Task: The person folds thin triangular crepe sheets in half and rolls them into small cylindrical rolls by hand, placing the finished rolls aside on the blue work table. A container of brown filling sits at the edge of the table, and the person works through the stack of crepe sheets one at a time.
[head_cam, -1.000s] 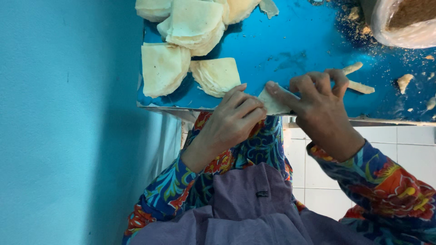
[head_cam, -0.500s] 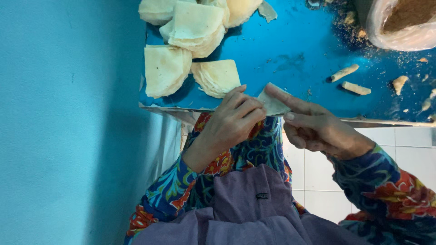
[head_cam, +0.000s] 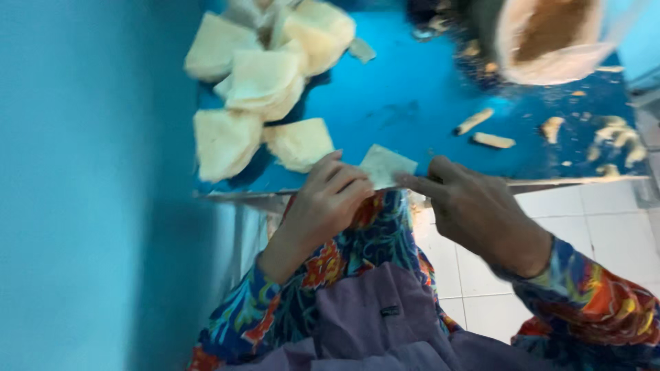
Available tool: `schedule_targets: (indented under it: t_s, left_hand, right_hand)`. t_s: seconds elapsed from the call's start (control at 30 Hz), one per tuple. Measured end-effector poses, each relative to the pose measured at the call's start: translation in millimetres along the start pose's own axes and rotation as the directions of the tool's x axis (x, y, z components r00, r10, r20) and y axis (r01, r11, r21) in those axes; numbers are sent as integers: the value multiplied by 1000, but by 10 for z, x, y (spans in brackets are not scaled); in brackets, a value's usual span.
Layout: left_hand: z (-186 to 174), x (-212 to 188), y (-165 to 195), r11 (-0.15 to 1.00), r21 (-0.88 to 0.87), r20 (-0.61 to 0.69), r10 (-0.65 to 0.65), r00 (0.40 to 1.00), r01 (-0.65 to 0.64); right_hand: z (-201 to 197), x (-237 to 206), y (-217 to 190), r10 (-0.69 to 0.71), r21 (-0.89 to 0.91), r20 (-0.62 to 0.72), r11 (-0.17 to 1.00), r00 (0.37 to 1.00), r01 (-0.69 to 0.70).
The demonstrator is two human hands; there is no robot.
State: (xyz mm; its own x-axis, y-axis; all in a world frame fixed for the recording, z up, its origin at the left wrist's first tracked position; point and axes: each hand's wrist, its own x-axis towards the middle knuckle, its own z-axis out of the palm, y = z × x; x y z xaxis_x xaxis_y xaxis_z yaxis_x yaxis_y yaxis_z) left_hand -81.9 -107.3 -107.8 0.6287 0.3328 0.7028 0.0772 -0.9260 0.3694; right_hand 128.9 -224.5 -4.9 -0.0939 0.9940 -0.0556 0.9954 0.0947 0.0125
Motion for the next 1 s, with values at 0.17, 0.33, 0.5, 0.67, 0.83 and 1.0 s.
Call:
schedule_targets:
  t_s: [0.17,0.33,0.5,0.67,0.83,1.0]
  left_hand:
    - [-79,66,59,999,-24,16,-27,1000,27]
    - [-88,79,84,999,-18,23,-42,999,42]
    - [-97,87,81,999,-13,17,-52,999,52]
    - [-96,82,88,998,-14,14,-56,998,56]
    - [-125,78,88,997,-35,34,-70,997,72]
    - [-145,110,86,998,-29,31,-58,998,59]
  right_hand:
    - [-363,-92,907,-38,110,-534,987,845,114]
    - [-445,412,1579,92,194,-591,981,802,30]
    - [-386,849,1715,150,270,-488,963,860,-14]
    - [-337,1014,1635,170,63,-407,985,898,-158]
    - [-312,1023,1559,104,-34,-507,989,856,-141]
    - [-314,965,1740,80,-155,-491,972,868,-177]
